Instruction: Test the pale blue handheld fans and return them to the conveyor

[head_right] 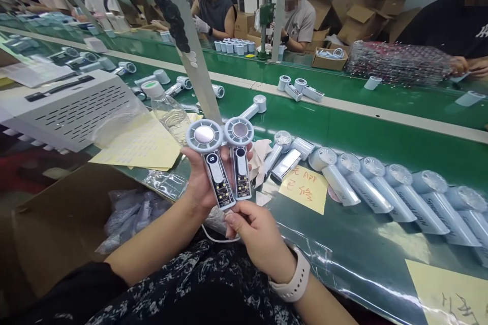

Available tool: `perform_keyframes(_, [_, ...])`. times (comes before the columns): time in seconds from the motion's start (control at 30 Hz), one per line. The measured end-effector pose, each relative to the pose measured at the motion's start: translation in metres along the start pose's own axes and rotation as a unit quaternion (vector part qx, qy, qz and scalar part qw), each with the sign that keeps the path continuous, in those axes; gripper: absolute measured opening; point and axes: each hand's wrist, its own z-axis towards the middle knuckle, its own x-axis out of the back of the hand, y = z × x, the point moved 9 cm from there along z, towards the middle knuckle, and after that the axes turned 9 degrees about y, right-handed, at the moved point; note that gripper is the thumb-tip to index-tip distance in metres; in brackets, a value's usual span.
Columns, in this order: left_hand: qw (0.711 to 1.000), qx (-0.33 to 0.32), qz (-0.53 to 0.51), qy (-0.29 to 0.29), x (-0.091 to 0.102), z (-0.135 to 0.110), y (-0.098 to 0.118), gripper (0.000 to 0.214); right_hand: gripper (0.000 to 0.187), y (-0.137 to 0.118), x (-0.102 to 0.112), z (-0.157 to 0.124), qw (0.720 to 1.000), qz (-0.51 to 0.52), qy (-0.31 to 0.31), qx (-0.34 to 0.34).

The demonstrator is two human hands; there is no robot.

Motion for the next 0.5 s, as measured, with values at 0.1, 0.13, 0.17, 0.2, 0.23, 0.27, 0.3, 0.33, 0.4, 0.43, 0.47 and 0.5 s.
perform_keyframes(0.1, [1.0,-0.028,0.004,0.01,0.001,0.001,0.001,0.068,0.043,0.009,-0.01,-0.003,0.996,0.086,0.021,-0.022])
perform_keyframes(0.13, [0.999,-0.037,0.007,0.012,0.001,0.001,0.001,0.068,0.044,0.012,-0.011,-0.004,0.994,0.1,0.03,-0.028])
perform_keyframes(0.17, [0.999,-0.042,0.009,0.013,0.002,0.001,0.001,0.068,0.045,0.014,-0.012,-0.005,0.993,0.107,0.039,-0.032])
perform_keyframes(0.2, [0.999,-0.046,0.01,0.013,0.002,0.002,0.001,0.068,0.045,0.015,-0.01,-0.005,0.993,0.105,0.049,-0.033])
perform_keyframes(0.23, [0.999,-0.05,0.01,0.014,0.003,0.002,0.001,0.067,0.044,0.014,-0.008,-0.005,0.994,0.092,0.055,-0.03])
perform_keyframes(0.27, [0.998,-0.055,0.011,0.016,0.003,0.001,0.001,0.067,0.044,0.012,-0.006,-0.004,0.996,0.067,0.057,-0.02])
perform_keyframes(0.3, [0.998,-0.058,0.012,0.018,0.003,0.001,0.001,0.067,0.044,0.008,-0.003,-0.004,0.998,0.033,0.056,-0.006])
perform_keyframes(0.33, [0.998,-0.059,0.01,0.019,0.004,0.001,0.001,0.067,0.042,0.004,0.0,-0.003,0.998,-0.004,0.054,0.011])
perform_keyframes(0.4, [0.998,-0.052,-0.001,0.019,0.003,-0.001,0.001,0.067,0.039,-0.003,0.004,-0.002,0.996,-0.065,0.05,0.044])
perform_keyframes(0.43, [0.999,-0.04,-0.009,0.016,0.002,-0.002,0.0,0.066,0.037,-0.005,0.005,-0.003,0.994,-0.08,0.05,0.056])
perform_keyframes(0.47, [0.999,-0.029,-0.018,0.013,0.0,-0.003,-0.001,0.065,0.036,-0.007,0.006,-0.003,0.993,-0.088,0.048,0.068])
perform_keyframes(0.5, [0.999,-0.015,-0.028,0.01,-0.001,-0.005,-0.002,0.064,0.035,-0.008,0.005,-0.004,0.992,-0.087,0.046,0.079])
